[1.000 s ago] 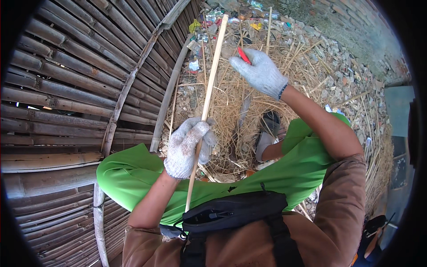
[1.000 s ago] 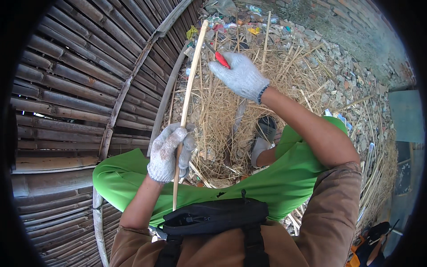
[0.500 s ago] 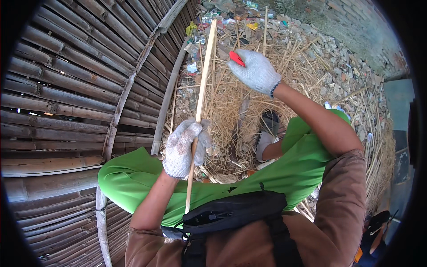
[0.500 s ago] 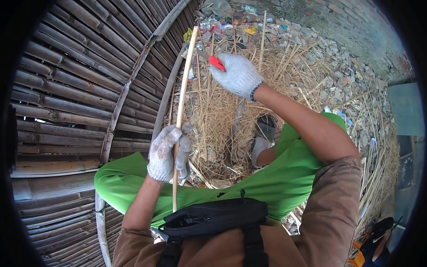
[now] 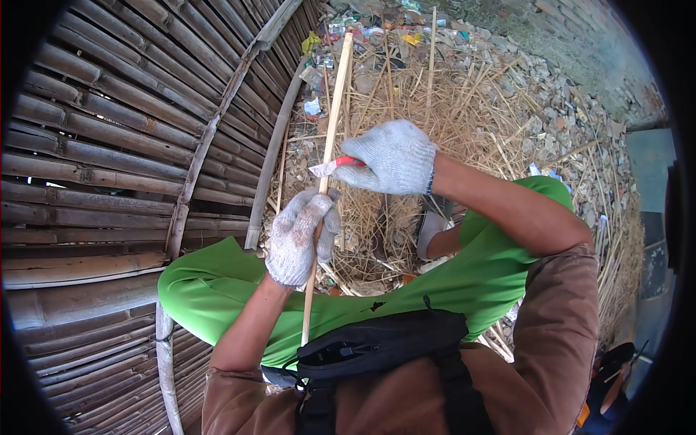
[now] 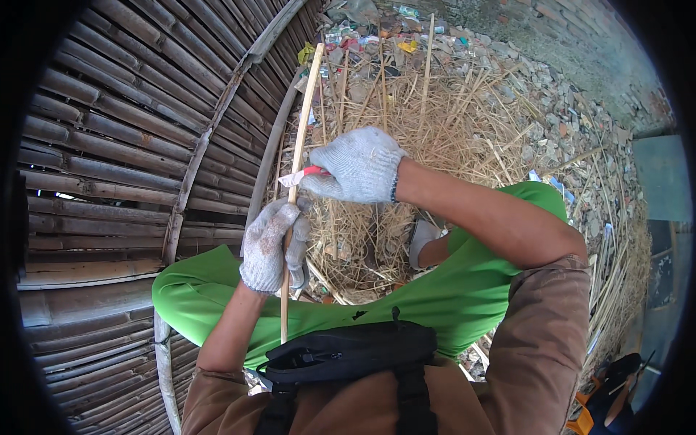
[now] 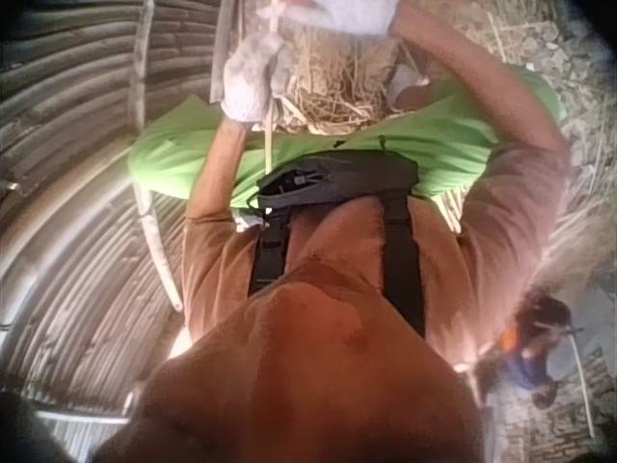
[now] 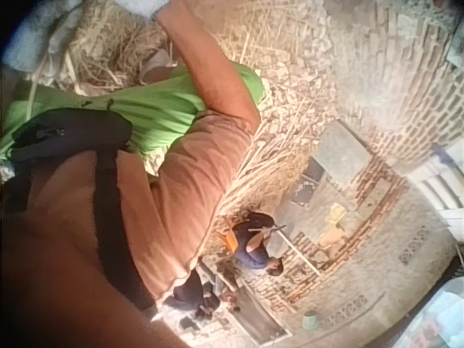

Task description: The person shapes bamboo sticks by scraping them with a blade while wearing gloves. The person rotates the stick and continues scraping different sections, discarding the shavings onto a pile on the ground.

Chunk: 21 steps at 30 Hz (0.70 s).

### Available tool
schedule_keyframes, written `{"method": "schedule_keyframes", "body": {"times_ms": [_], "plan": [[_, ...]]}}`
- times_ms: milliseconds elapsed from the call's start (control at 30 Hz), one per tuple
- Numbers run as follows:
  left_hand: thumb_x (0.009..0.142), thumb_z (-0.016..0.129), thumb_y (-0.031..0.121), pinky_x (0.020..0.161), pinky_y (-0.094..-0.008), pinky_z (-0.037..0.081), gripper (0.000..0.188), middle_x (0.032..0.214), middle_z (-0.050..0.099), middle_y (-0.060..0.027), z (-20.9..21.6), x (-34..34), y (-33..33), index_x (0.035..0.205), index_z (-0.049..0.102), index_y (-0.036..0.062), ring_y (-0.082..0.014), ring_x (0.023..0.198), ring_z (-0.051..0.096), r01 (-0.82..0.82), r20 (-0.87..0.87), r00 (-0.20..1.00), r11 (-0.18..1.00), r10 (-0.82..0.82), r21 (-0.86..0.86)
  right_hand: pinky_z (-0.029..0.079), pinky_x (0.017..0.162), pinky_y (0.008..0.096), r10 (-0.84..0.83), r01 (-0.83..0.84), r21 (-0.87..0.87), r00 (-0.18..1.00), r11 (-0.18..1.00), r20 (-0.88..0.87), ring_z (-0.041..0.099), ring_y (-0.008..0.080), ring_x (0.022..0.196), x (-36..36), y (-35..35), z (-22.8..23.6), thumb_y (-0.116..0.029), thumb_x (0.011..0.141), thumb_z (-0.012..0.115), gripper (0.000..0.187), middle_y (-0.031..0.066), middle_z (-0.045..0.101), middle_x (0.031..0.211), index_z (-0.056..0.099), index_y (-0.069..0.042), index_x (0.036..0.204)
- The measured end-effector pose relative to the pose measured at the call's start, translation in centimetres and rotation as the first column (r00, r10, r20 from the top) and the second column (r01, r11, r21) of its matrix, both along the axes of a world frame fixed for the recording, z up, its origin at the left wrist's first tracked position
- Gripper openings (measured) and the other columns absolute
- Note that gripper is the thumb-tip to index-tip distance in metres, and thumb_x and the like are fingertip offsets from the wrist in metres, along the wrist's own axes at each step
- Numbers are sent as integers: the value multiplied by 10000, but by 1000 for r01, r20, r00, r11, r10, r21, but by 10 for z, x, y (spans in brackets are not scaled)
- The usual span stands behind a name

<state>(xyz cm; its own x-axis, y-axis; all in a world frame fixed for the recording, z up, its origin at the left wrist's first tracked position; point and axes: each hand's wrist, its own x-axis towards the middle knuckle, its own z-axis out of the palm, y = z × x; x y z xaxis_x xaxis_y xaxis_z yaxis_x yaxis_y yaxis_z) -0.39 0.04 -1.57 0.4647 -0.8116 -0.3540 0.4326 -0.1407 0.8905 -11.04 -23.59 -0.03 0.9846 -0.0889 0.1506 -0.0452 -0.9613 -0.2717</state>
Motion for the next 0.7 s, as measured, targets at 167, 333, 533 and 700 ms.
{"method": "schedule_keyframes", "body": {"times_ms": [167,333,533,700], "plan": [[1159,589,238,369,-282,410,356,771,619,-63,3,2,-1,1333,614,-72,-114,448,488,3,-31,999,1000,-4,-13,608,653,555,8,-7,-24,1000,1000,28,773,385,749,3,-9,2,-629,1064,603,477,144,747,781,747,-181,981],[1159,591,248,369,-276,390,365,712,577,-52,3,8,4,1319,606,-79,-115,431,466,9,-111,994,998,-16,-58,585,634,541,-17,19,-64,1000,998,18,753,390,747,7,-26,10,-603,1077,598,474,148,731,803,718,-156,970],[1161,580,268,372,-278,384,379,647,546,-38,9,2,13,1286,617,-88,-116,411,448,111,-186,974,987,-132,-117,599,607,512,-257,306,-135,922,943,291,748,339,672,-4,-109,9,-630,1123,476,597,145,732,763,721,-122,929],[1161,575,254,385,-271,382,369,670,561,-38,7,4,11,1285,621,-91,-111,417,449,62,-200,976,993,-80,-96,600,621,550,-118,116,45,992,992,38,758,389,692,-3,-26,7,-643,1091,528,580,167,736,753,726,-125,924]]}}
